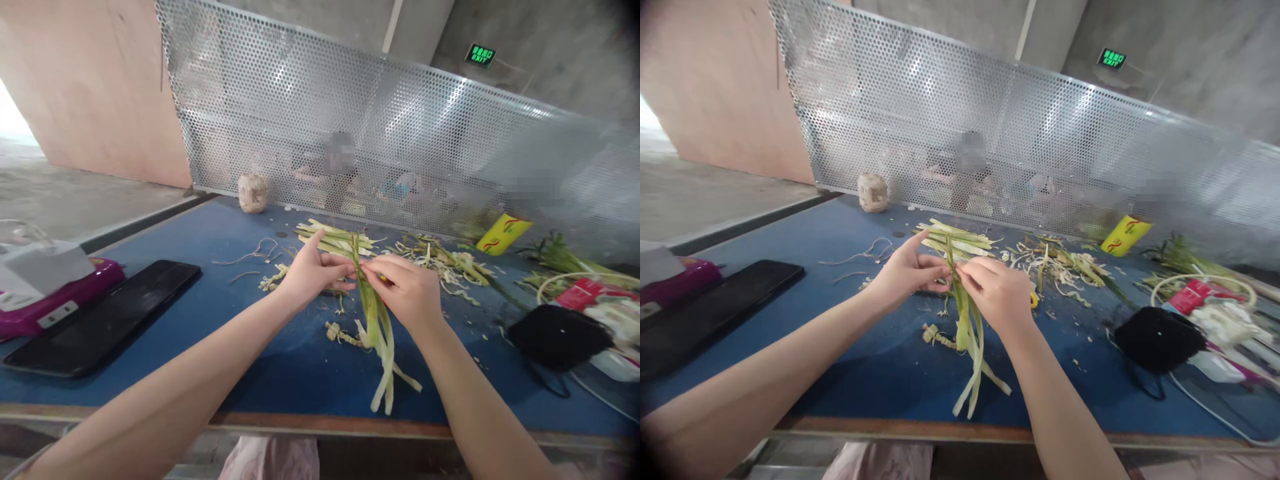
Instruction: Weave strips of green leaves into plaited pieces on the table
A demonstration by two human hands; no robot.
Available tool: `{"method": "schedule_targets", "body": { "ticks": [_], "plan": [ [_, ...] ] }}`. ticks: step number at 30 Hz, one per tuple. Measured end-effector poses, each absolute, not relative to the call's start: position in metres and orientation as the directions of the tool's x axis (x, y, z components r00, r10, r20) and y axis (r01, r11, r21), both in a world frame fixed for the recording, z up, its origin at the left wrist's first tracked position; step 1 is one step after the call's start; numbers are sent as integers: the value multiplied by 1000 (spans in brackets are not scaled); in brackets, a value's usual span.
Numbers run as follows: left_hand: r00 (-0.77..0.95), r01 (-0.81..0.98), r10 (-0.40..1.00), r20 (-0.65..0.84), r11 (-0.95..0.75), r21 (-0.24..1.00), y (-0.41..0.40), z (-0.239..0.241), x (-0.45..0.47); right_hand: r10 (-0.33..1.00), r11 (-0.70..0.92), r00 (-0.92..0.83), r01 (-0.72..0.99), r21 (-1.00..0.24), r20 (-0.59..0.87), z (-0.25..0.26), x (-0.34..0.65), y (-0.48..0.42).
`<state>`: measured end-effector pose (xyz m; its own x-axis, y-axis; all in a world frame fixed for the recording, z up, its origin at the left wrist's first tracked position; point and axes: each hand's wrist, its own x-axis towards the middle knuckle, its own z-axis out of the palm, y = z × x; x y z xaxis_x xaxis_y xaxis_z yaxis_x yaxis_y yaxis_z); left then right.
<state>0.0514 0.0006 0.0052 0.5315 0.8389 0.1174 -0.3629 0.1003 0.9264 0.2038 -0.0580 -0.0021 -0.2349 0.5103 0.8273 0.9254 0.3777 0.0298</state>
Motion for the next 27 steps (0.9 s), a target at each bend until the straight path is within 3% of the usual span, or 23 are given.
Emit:
{"method": "schedule_targets", "body": {
  "ticks": [4,13,19,23,27],
  "plan": [
    [540,-377,823,179,46,925,2,4,51,505,414,-225,910,-5,833,-2,204,-58],
    [581,-367,764,282,-63,928,4,2,49,559,524,-145,825,-212,816,-2,206,-53],
    [557,-331,728,400,-246,911,4,2,48,635,493,-39,790,-365,772,-4,205,-53],
    [540,-236,726,427,-356,904,4,1,47,630,474,-89,831,-291,772,-4,205,-53],
    [531,-200,722,444,-402,893,3,1,47,603,405,-238,914,-35,761,-1,205,-56]
  ]
}}
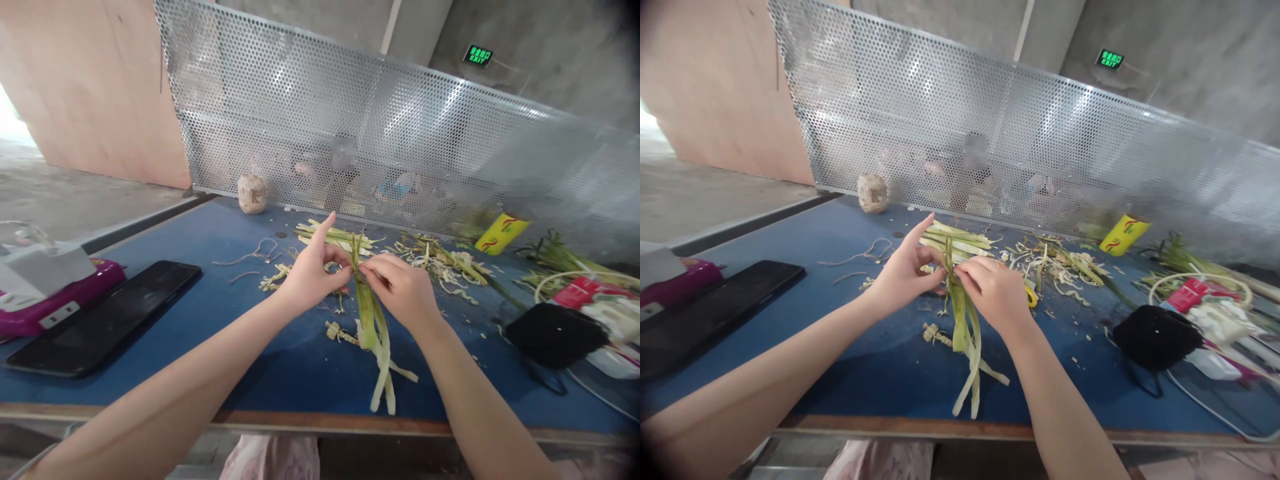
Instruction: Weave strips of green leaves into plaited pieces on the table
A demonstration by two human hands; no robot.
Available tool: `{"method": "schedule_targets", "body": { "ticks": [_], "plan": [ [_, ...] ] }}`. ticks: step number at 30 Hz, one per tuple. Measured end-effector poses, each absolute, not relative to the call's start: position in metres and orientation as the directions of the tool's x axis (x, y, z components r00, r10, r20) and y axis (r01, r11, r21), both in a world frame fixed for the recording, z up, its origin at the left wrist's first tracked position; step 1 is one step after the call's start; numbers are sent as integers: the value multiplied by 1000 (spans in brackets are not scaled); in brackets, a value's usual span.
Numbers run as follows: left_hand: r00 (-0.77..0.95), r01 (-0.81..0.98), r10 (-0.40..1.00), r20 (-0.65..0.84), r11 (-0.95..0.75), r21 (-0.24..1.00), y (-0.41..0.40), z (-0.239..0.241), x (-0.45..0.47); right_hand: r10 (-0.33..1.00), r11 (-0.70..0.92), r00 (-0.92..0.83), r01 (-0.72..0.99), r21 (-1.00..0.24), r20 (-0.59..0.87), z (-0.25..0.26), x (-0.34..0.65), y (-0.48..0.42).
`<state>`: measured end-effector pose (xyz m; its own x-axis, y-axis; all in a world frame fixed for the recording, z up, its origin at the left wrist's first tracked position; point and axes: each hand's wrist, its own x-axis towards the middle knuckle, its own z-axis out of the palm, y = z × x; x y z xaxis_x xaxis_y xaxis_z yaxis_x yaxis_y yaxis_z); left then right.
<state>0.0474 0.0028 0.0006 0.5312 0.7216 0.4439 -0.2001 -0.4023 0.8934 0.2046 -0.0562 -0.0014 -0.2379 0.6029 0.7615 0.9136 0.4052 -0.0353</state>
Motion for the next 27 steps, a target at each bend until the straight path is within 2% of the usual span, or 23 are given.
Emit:
{"method": "schedule_targets", "body": {
  "ticks": [2,5,7,9,15,19,24,27],
  "plan": [
    [538,-209,715,447,-400,892,3,0,48,601,355,-298,931,87,741,0,205,-58],
    [541,-214,712,448,-399,892,3,0,48,601,311,-354,929,199,716,2,205,-60],
    [534,-198,720,442,-402,894,4,0,48,605,308,-375,924,229,702,2,205,-60],
    [532,-185,730,430,-395,900,4,0,48,607,328,-369,923,201,704,1,206,-59],
    [538,-213,736,411,-353,911,2,1,48,700,442,-252,888,-128,669,0,205,-57],
    [545,-300,747,380,-250,921,1,2,49,767,456,-168,821,-342,619,1,203,-56],
    [556,-369,762,332,-132,920,-1,7,48,859,422,-28,606,-674,512,1,199,-56],
    [566,-389,768,300,-72,918,-2,9,48,908,364,25,445,-818,418,0,199,-55]
  ]
}}
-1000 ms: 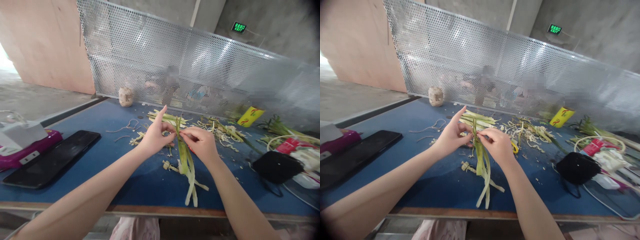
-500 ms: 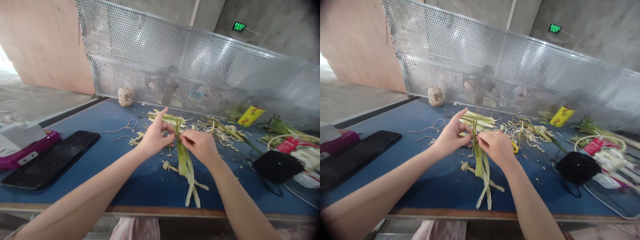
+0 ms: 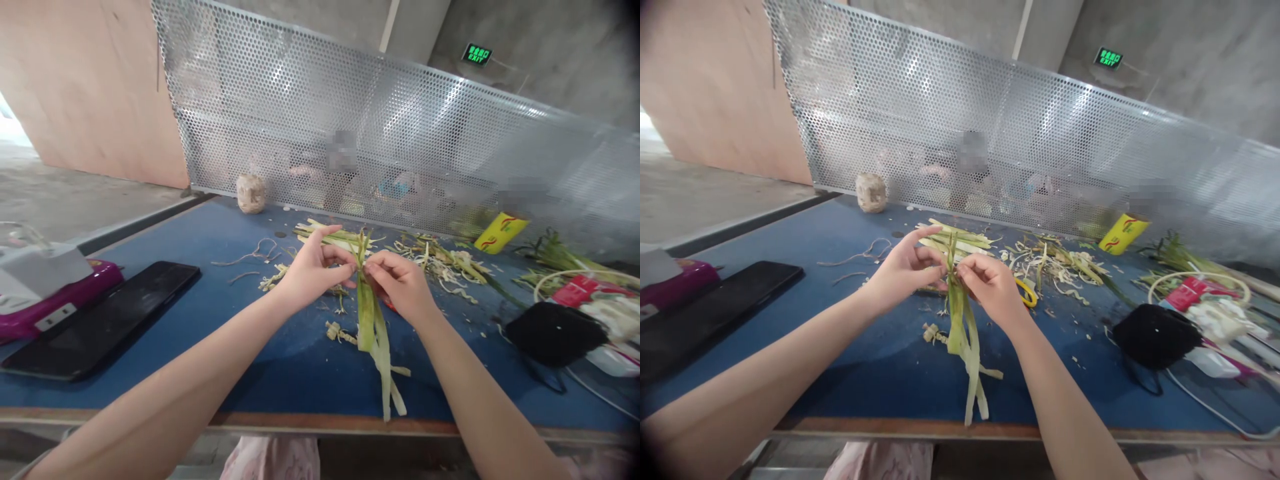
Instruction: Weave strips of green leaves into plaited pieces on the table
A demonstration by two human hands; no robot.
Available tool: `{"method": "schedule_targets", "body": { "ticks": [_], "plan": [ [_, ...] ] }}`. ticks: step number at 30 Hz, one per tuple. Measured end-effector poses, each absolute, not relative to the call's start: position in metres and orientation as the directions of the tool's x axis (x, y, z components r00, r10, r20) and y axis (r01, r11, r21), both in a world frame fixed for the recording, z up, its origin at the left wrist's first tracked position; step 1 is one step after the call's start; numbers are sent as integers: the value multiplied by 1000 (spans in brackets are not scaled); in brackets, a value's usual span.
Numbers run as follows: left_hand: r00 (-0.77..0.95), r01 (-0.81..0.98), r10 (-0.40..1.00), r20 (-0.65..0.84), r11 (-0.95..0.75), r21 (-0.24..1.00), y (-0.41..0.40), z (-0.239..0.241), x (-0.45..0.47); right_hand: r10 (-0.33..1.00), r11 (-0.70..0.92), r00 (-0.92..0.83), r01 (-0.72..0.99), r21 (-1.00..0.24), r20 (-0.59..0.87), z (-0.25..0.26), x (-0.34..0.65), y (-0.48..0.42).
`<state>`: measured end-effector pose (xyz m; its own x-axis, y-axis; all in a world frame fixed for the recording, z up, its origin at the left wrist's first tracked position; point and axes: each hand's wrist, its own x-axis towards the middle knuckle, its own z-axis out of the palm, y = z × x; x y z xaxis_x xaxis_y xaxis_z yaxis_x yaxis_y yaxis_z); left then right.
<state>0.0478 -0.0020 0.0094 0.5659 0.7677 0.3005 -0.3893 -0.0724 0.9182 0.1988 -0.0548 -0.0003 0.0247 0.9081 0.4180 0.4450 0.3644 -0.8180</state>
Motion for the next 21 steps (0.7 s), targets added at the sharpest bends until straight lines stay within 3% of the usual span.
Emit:
{"method": "schedule_targets", "body": {
  "ticks": [4,11,21],
  "plan": [
    [570,-377,774,275,-51,925,-2,10,48,925,339,41,359,-870,377,-1,200,-54],
    [555,-353,761,335,-149,924,4,5,47,895,408,-6,416,-813,446,0,202,-54],
    [548,-345,779,305,-121,931,5,6,49,899,411,-24,397,-821,438,-4,203,-53]
  ]
}}
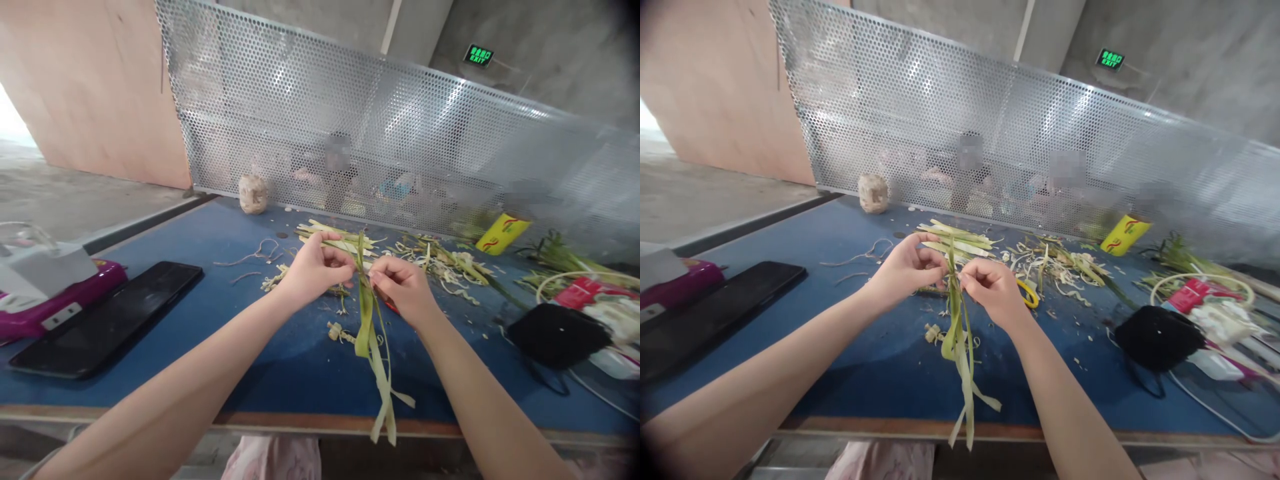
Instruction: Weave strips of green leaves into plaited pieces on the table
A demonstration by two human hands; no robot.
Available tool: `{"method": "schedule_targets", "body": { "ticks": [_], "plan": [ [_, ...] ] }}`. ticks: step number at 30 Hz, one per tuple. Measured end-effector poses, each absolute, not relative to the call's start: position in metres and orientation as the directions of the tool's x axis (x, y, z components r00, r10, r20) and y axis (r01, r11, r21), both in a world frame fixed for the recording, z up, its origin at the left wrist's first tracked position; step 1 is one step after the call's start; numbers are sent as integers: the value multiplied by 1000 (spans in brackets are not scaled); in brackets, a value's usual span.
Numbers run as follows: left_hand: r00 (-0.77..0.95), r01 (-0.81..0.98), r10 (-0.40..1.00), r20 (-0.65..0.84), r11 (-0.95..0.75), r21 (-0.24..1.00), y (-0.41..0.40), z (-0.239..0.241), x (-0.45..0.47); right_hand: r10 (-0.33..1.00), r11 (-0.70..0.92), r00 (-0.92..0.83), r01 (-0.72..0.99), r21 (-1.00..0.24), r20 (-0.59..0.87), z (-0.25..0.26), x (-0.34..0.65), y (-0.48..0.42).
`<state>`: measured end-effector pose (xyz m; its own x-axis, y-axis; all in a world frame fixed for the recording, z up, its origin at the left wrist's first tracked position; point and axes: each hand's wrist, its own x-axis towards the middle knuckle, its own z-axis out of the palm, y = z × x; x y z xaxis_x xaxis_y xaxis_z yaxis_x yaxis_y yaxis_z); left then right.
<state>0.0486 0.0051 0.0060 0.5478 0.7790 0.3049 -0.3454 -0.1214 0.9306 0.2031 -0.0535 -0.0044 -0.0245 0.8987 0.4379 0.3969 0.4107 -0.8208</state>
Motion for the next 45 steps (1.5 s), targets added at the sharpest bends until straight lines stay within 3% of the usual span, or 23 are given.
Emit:
{"method": "schedule_targets", "body": {
  "ticks": [8,16,21,29,39,45],
  "plan": [
    [535,-321,776,334,-179,930,8,7,46,953,286,30,248,-926,303,-3,202,-51],
    [564,-288,772,294,-149,946,5,8,45,969,240,-24,308,-920,245,-3,200,-52],
    [590,-271,718,370,-256,928,8,3,44,964,256,-13,310,-916,265,-4,200,-51],
    [524,-69,632,571,-637,768,2,4,39,978,203,-3,262,-943,210,-5,200,-49],
    [470,-99,625,623,-665,741,-2,2,39,986,160,24,155,-975,165,-7,198,-47],
    [546,-19,442,712,-843,538,3,-4,43,966,243,55,119,-963,251,-11,197,-46]
  ]
}}
